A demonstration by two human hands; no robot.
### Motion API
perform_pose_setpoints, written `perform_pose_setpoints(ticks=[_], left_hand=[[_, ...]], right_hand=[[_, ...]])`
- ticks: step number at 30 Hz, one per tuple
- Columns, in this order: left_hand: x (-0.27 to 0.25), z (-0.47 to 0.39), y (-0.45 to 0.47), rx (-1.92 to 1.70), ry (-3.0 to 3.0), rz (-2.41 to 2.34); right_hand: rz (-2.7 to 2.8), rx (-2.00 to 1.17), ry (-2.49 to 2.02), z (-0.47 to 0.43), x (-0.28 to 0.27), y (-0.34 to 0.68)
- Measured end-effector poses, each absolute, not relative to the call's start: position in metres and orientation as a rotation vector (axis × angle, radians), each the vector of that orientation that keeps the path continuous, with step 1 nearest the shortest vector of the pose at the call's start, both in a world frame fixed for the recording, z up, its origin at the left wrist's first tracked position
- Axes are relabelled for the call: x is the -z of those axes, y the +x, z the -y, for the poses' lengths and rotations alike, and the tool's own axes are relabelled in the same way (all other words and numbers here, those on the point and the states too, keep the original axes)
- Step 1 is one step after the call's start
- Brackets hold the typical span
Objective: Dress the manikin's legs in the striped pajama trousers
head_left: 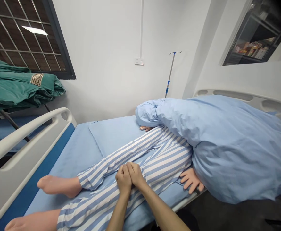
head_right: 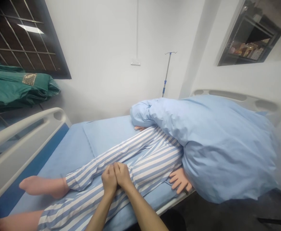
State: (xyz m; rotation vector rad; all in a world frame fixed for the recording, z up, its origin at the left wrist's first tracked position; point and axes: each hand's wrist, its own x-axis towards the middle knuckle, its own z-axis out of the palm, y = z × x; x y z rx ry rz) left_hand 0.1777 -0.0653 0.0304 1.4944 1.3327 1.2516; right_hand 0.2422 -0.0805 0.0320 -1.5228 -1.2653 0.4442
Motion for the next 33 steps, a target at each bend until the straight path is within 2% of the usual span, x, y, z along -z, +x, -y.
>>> perform_pose_setpoints(ticks=[9, 17, 24, 33], left_hand=[[-0.044, 0.062, 0.205, -1.277, 1.442, -1.272], [-0.032, 0.057, 0.2, -1.226, 1.487, -1.339], [-0.035, 0.063, 0.203, -1.185, 1.583, -1.294], [-0.036, 0.061, 0.207, -1.139, 1.597, -1.299]], right_hand=[[0.959, -0.514, -1.408, 0.072, -0.024, 0.257], [1.036, -0.443, -1.475, 0.074, -0.028, 0.255], [1.324, -0.226, -1.668, 0.084, -0.031, 0.27], [1.17, -0.321, -1.583, 0.084, -0.03, 0.27]])
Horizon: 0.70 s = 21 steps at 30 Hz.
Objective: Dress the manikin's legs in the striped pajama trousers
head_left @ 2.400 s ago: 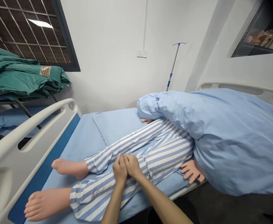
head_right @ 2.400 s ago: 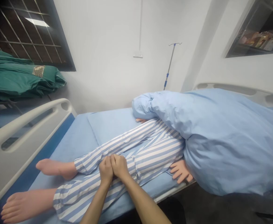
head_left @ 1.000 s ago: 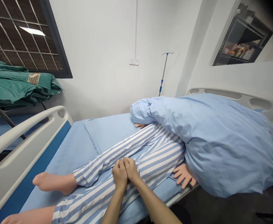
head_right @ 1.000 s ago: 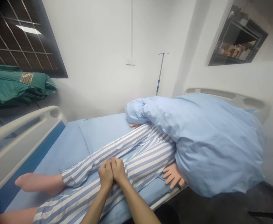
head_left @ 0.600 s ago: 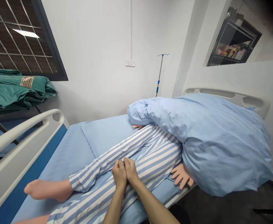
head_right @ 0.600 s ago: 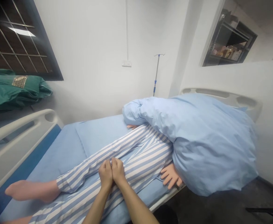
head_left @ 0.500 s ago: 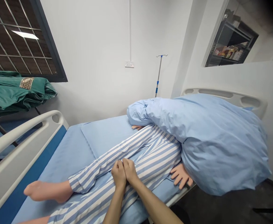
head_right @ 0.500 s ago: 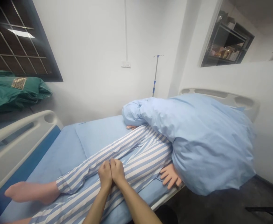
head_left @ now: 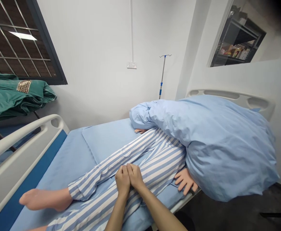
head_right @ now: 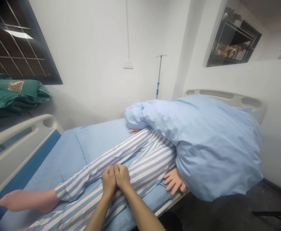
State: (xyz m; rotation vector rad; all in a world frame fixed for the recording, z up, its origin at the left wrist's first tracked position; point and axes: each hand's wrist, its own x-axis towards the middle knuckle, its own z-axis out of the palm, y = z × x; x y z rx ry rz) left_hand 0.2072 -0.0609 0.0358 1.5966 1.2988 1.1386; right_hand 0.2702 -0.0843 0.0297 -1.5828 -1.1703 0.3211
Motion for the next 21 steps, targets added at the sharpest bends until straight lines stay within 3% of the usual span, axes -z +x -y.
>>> perform_pose_setpoints(ticks=[8, 21], left_hand=[[-0.05, 0.06, 0.232, -1.178, 1.677, -1.222], [-0.036, 0.063, 0.232, -1.161, 1.616, -1.3]], right_hand=[[0.94, -0.499, -1.33, 0.082, -0.031, 0.286], [1.129, -0.411, -1.536, 0.082, -0.032, 0.294]])
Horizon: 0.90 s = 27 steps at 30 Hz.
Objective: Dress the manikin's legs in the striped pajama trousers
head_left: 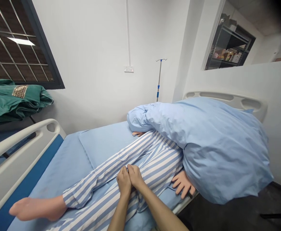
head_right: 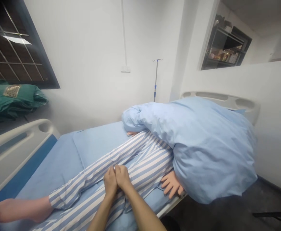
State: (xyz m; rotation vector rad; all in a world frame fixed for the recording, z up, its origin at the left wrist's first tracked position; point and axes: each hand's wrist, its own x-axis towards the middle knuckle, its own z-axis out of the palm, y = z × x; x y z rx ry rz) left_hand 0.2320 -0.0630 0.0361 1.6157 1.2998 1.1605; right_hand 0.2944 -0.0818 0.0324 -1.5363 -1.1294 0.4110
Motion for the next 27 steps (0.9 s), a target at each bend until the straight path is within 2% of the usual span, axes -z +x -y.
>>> perform_pose_setpoints(ticks=[5, 16, 27], left_hand=[[-0.033, 0.066, 0.234, -1.151, 1.711, -1.207], [-0.038, 0.059, 0.254, -1.068, 1.534, -1.17], [-0.036, 0.069, 0.258, -1.077, 1.726, -1.315]], right_hand=[[1.342, -0.306, -1.577, 0.089, -0.035, 0.306], [1.022, -0.51, -1.418, 0.089, -0.038, 0.314], [1.034, -0.463, -1.472, 0.088, -0.032, 0.318]])
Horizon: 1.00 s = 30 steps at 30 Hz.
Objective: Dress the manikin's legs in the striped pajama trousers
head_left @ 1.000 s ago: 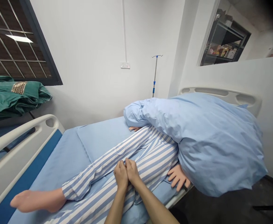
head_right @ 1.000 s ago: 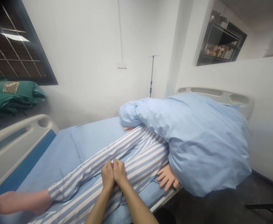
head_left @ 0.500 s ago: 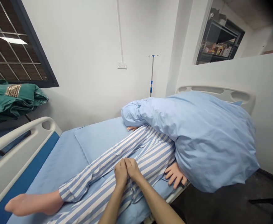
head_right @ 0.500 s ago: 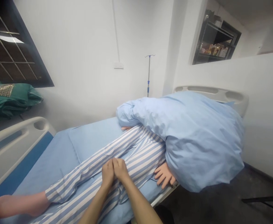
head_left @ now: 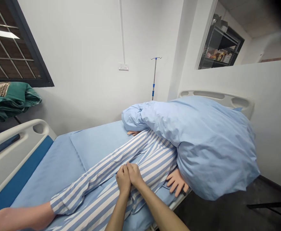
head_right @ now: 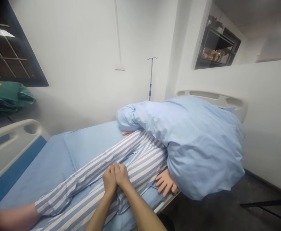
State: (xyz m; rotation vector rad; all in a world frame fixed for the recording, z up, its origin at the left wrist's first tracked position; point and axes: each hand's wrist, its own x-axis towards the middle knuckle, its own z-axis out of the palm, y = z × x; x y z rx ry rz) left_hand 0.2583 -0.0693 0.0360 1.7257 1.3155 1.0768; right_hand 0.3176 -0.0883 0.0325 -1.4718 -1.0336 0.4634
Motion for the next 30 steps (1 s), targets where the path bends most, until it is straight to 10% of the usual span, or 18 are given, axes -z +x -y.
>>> perform_pose_setpoints(ticks=[30], left_hand=[[-0.031, 0.079, 0.29, -1.143, 1.611, -1.315]], right_hand=[[0.928, -0.399, -1.464, 0.092, -0.025, 0.341]])
